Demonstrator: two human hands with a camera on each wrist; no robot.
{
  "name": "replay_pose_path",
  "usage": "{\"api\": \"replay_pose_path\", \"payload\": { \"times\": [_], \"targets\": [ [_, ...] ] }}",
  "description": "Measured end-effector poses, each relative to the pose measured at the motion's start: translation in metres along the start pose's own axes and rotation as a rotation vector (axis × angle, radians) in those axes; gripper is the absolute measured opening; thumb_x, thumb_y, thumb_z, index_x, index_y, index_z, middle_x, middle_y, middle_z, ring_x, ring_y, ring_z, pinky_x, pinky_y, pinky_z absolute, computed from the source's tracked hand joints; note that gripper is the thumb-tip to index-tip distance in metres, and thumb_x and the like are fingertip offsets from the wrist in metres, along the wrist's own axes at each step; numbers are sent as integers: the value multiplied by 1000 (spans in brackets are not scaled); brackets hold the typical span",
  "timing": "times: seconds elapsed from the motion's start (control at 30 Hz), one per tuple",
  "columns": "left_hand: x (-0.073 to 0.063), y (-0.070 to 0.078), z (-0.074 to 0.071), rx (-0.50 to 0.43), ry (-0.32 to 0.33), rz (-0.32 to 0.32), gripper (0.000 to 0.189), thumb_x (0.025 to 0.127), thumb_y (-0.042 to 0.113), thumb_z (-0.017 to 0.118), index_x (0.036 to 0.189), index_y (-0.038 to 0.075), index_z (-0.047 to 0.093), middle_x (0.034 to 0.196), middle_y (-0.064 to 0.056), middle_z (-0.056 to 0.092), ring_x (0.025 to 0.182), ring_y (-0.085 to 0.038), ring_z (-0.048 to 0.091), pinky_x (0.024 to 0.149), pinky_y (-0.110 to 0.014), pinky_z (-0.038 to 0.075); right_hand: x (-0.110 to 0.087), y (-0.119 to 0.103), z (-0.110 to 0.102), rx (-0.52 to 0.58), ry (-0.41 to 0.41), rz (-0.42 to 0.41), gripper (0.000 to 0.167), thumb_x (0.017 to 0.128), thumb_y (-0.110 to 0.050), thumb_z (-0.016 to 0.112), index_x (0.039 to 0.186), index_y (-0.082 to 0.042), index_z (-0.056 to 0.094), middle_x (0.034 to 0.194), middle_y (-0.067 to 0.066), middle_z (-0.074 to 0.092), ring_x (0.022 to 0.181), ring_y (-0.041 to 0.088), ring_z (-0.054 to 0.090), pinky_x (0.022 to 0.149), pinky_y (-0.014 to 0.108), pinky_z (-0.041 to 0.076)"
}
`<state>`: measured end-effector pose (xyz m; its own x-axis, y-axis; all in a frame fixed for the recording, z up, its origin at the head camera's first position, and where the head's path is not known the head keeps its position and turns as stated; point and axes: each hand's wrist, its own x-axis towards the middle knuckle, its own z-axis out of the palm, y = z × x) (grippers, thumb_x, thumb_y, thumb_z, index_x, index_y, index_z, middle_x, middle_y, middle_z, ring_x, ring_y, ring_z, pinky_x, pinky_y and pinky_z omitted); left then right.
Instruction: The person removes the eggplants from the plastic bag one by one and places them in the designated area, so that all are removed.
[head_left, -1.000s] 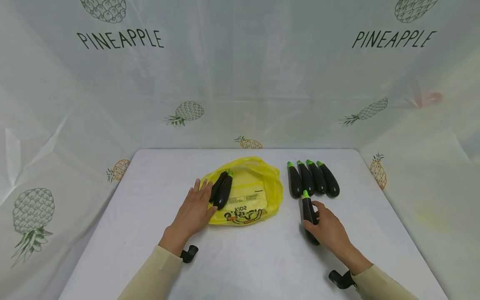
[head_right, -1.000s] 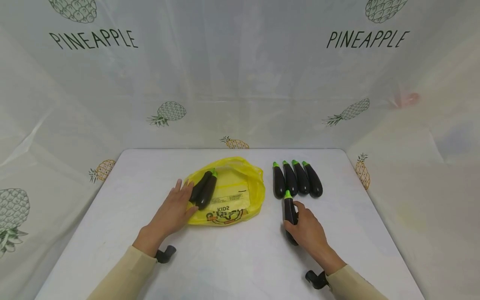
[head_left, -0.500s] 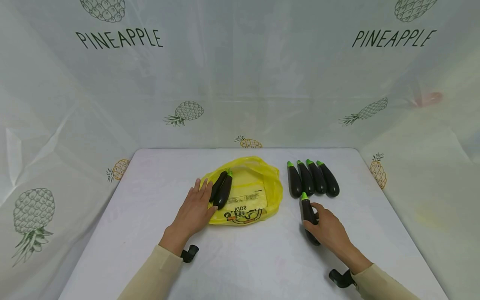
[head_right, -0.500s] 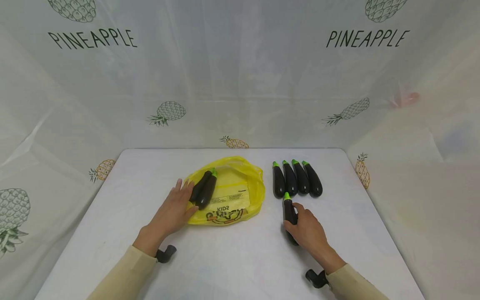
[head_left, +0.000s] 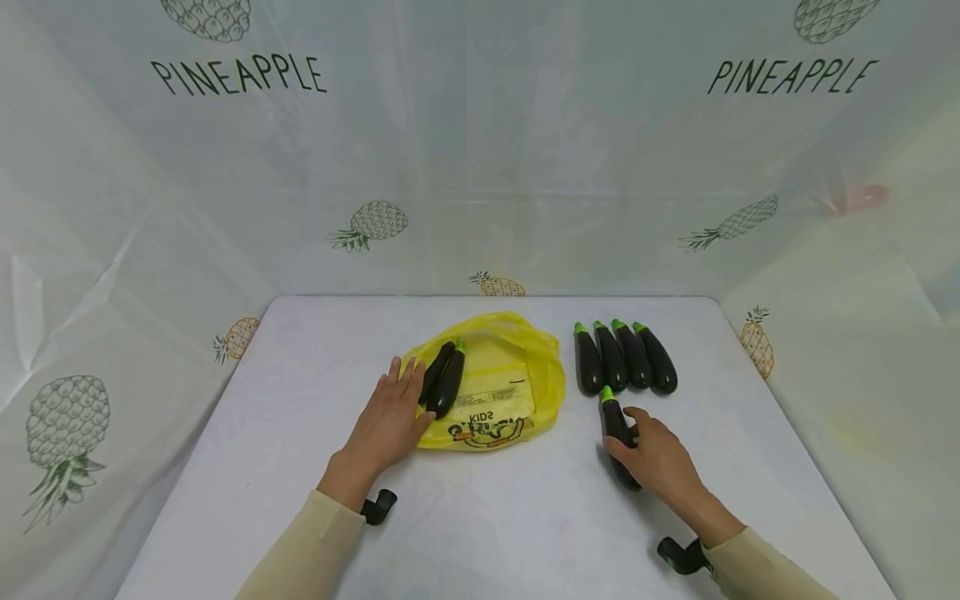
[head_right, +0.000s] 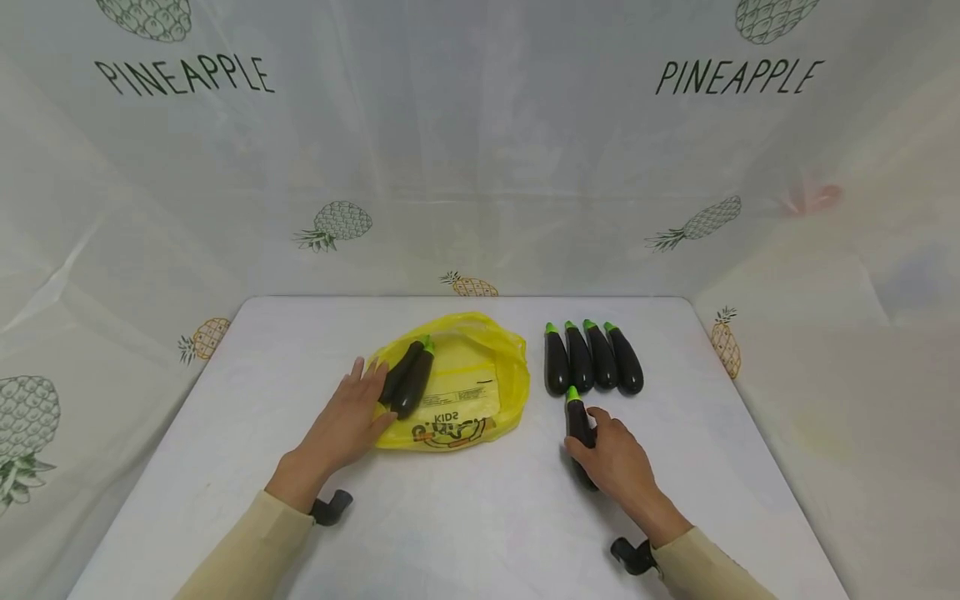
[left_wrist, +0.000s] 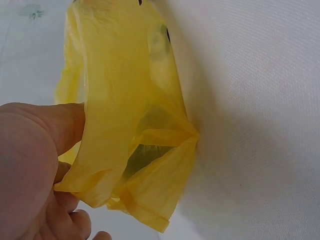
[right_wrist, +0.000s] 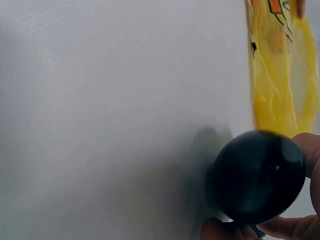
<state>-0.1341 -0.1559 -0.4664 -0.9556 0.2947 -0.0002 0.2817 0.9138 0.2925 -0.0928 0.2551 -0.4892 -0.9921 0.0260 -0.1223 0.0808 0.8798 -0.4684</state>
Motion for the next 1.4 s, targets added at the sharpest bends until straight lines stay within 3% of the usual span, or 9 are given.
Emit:
{"api": "replay_pose_path", "payload": {
  "times": [0.2, 0.9, 1.1, 1.23, 1.4],
  "targets": [
    [0, 0, 0, -10, 4, -2, 82, 105, 33, 68, 166, -1, 25, 172, -21, 26, 164, -39, 8, 132, -56, 18, 1, -1, -4, -13, 12, -6, 75, 98, -43, 73, 148, 7, 49, 121, 29, 68, 101, 38, 69, 79, 53, 60],
    [-2, -1, -3, -15, 14, 1, 82, 105, 34, 67, 167, 0, 24, 173, -21, 25, 164, -39, 9, 132, -56, 17, 17, -21, -11, -7, 108, -51, 72, 98, -40, 72, 150, 5, 50, 132, 30, 63, 107, 40, 65, 83, 55, 60],
    [0, -1, -3, -9, 10, 1, 82, 105, 33, 67, 167, 0, 24, 173, -20, 24, 164, -39, 8, 132, -56, 17, 32, -53, -19, 24, 162, -124, 67, 100, -37, 71, 150, 3, 51, 135, 29, 61, 112, 41, 62, 89, 59, 58],
    [1, 0, -4, -16, 4, 1, 83, 105, 33, 68, 167, 0, 24, 173, -21, 23, 164, -40, 8, 132, -56, 17, 44, -86, -21, 52, 154, -174, 66, 101, -37, 69, 151, 2, 50, 139, 27, 59, 121, 42, 59, 98, 60, 55],
    [0, 0, -6, -26, 1, 7, 83, 105, 33, 68, 166, -1, 24, 172, -22, 24, 163, -40, 8, 132, -57, 17, 60, -131, -17, 100, 132, -214, 67, 101, -37, 70, 153, -1, 49, 143, 24, 57, 123, 39, 61, 98, 56, 57]
  ]
}}
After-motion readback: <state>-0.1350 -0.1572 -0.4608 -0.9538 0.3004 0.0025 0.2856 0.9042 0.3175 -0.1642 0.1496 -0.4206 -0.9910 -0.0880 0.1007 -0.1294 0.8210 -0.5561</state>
